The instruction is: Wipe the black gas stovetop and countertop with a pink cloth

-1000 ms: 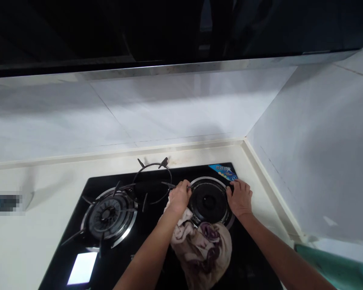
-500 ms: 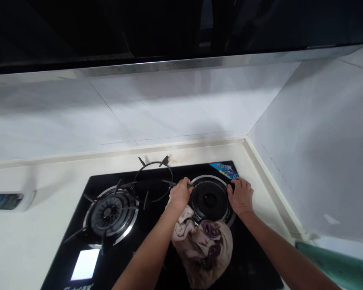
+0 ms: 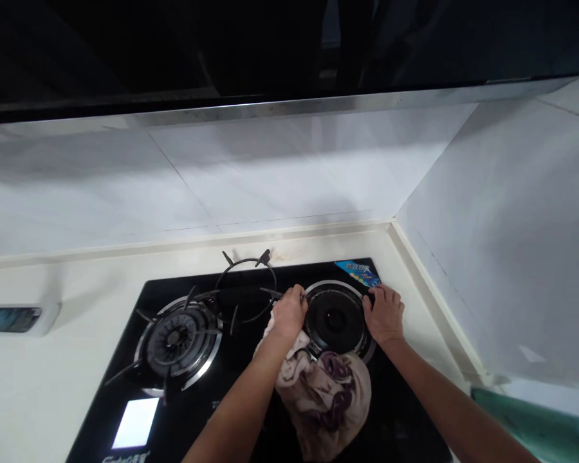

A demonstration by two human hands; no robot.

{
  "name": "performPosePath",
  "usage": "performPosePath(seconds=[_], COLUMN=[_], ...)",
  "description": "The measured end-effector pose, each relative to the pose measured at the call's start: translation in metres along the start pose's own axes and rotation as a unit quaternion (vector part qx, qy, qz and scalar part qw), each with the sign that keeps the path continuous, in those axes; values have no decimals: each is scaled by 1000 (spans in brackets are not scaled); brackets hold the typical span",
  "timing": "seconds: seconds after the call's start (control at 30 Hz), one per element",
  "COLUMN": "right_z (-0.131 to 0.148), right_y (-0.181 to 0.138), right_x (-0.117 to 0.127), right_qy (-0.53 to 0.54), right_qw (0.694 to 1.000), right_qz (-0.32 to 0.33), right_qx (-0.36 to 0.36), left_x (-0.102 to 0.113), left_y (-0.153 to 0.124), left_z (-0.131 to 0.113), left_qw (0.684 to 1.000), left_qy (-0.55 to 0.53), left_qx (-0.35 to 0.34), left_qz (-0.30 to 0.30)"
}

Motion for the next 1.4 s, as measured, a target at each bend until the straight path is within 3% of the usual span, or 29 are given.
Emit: performPosePath(seconds=[0.4,1.07,1.4], right_z=[-3,-4,-5], right_y=[-1,-1,-2], right_x=[-2,-3,-4], right_qy=[7,-19,-7], right_qw=[1000,1000,1000], right_qz=[-4,-2,-3], right_qx=[5,7,4], left_x=[-4,-6,-5], left_y=[-16,-21,-26], left_z=[-1,-6,-4], left_qw=[997,1000,1000], left_qy=[-8,-16,-22], left_qx=[-76,-4,-8], left_qz=[-4,8,6])
Point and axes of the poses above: each hand's wrist, its own y-axis towards the middle knuckle, its own x-axis out of the back of the hand, z = x × y, the point moved 7 cm from there along y, towards the middle knuckle, and after that the axes turned 2 degrees about -y, right-handed, at the moved point
